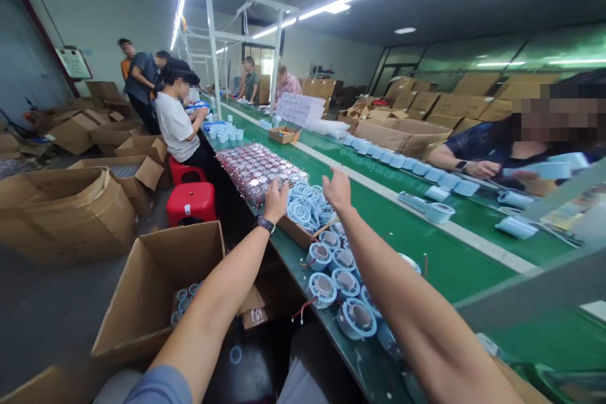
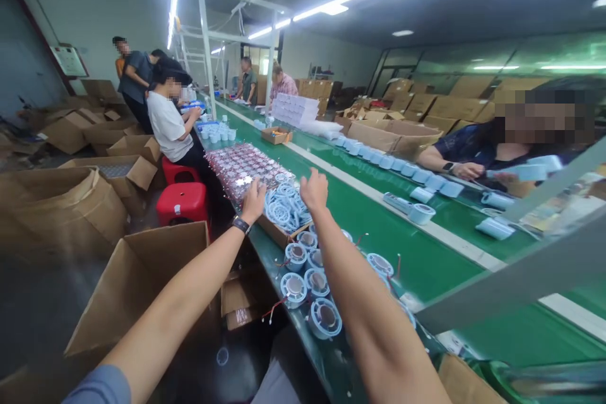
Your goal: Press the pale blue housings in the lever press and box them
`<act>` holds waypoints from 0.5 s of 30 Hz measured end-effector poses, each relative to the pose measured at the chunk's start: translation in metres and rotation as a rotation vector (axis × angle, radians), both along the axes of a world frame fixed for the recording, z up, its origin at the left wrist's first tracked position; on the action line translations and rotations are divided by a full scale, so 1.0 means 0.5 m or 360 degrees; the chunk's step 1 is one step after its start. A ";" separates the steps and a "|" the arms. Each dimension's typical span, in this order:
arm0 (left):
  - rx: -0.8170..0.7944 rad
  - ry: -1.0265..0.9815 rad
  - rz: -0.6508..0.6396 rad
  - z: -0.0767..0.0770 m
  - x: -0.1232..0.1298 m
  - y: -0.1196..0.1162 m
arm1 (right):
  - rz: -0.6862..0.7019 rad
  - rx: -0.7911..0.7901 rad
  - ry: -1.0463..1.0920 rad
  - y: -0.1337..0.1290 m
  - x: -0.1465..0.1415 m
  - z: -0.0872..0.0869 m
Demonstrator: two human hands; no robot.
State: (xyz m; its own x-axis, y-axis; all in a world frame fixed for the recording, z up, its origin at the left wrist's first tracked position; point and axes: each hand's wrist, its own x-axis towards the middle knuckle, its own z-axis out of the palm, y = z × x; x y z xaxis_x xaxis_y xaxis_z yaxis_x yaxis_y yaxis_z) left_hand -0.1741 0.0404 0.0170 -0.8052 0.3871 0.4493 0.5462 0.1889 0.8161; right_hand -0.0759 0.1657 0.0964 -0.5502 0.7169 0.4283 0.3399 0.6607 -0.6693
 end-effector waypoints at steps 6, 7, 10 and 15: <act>0.0541 -0.0082 0.0193 -0.087 -0.064 -0.220 | 0.0410 0.0012 0.0652 -0.263 -0.078 0.106; 0.0644 -0.0064 0.0245 -0.114 -0.065 -0.285 | 0.0621 -0.0087 0.0994 -0.318 -0.076 0.083; 0.0638 -0.0038 0.0618 -0.202 -0.020 -0.520 | 0.0903 -0.0451 0.1528 -0.486 -0.012 -0.106; 0.0232 -0.0255 0.1494 -0.375 0.144 -0.876 | 0.1083 -0.0991 -0.0068 -0.669 0.092 -0.616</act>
State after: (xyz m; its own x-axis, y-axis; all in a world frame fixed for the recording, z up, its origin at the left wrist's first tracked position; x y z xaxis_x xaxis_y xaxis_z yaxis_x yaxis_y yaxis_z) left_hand -0.1022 -0.3974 -0.1706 -0.8142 -0.4971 0.2998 0.1041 0.3831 0.9178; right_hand -0.0299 -0.1686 -0.2117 -0.9439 0.3274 0.0436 0.0428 0.2522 -0.9667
